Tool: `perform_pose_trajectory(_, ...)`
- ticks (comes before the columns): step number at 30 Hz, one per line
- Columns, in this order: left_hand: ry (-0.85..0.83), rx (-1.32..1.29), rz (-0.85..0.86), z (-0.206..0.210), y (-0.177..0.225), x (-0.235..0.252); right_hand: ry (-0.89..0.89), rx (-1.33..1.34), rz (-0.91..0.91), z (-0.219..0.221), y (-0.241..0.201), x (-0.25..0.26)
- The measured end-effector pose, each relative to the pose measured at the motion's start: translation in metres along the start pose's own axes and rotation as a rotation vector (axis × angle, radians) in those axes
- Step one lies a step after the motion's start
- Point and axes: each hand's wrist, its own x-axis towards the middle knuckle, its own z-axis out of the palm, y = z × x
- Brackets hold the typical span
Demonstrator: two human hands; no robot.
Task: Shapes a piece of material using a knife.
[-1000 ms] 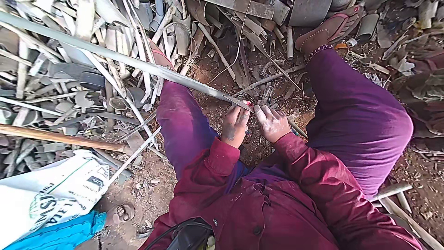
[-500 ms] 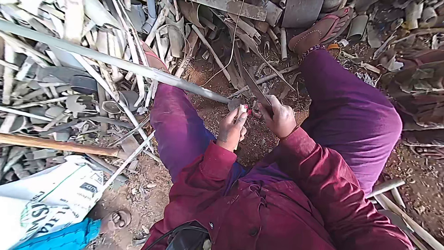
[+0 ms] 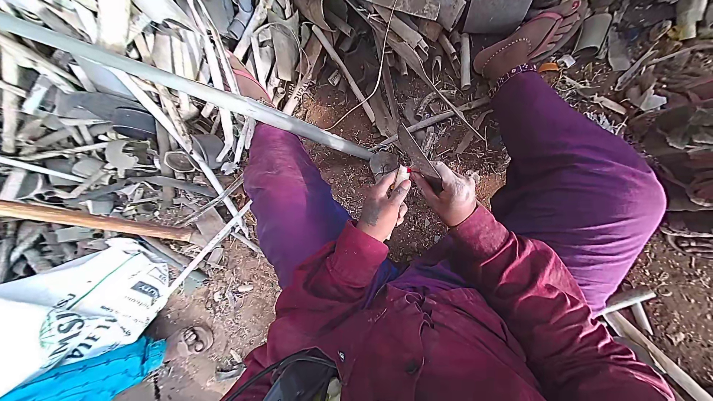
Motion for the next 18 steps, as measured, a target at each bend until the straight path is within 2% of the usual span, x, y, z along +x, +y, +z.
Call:
perform_pose_trajectory(4,-0.015,0.025,0.011,0.0,-0.002,0.0,0.036,-0.055,-0.054,0.003,0.003,0.0)
perform_pose_trajectory(10,-0.014,0.247,0.049,0.003,0.0,0.003,-0.012,-0.108,0.139,-0.001,-0.006,0.001)
perform_pose_trajectory(12,-0.012,0.298,0.072,0.003,-0.001,0.005,-0.049,-0.09,0.248,-0.004,-0.008,0.004)
perform_pose_trajectory(14,-0.027,0.289,0.04,0.002,-0.001,0.002,-0.084,-0.077,0.433,-0.013,-0.004,0.011)
perform_pose_trajectory(16,-0.037,0.184,0.002,-0.001,-0.001,-0.002,-0.061,-0.059,0.667,-0.026,0.015,0.025)
perform_pose_trajectory(18,-0.036,0.01,-0.012,-0.003,0.004,-0.004,-0.024,-0.01,0.763,-0.036,0.036,0.032)
